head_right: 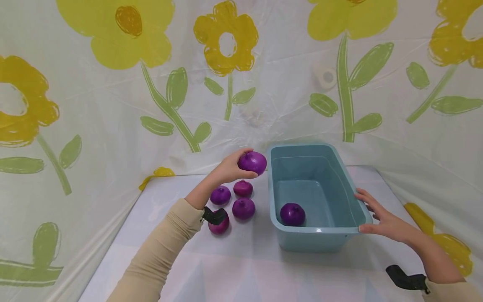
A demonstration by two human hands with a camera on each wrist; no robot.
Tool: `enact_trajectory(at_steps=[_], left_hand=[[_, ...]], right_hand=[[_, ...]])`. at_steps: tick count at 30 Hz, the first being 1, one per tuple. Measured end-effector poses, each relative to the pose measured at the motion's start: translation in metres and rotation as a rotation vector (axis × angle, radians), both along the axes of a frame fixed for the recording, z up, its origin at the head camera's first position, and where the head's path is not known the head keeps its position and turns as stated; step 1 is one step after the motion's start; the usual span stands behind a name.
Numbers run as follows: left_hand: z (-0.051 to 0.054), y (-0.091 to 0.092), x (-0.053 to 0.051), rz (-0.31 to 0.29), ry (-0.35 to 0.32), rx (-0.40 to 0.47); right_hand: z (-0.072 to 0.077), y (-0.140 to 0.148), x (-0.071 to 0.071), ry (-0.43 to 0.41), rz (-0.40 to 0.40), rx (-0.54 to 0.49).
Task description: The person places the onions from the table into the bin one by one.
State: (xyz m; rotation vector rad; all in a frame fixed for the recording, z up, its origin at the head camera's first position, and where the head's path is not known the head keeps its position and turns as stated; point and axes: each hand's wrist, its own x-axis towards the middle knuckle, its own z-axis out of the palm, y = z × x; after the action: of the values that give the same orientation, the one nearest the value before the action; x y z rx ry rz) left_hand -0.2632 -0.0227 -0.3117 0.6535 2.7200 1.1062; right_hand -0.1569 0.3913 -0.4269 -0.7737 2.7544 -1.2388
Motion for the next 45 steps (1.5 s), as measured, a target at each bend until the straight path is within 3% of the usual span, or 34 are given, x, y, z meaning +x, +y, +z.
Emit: enact_trajectory(at_steps=[5,10,16,19,37,45], left_hand=[[0.007,0.014,0.000,-0.026,-0.016,0.035],[0.009,0.029,0.000,-0.051,-0.026,0.017],[0.011,0.047,0.002,-0.064,-0.112,0.044],[0.011,0.058,0.004,-0.075,-0.119,0.040],[-0.008,0.101,0.012,-0.215,-0.119,0.022],[-0.008,0.099,0.017,-0.199,-0.142,-0.025]], right_hand=[[0.000,0.001,0.000,-0.003,0.000,0.002],[0.001,0.001,0.000,0.000,0.003,0.004],[0.001,0.002,-0.001,-0.006,0.006,-0.001],[0.001,0.002,-0.002,-0.009,0.010,-0.004],[0.001,0.003,-0.004,-0.006,0.029,-0.014],[0.000,0.002,-0.002,0.002,0.022,-0.016]])
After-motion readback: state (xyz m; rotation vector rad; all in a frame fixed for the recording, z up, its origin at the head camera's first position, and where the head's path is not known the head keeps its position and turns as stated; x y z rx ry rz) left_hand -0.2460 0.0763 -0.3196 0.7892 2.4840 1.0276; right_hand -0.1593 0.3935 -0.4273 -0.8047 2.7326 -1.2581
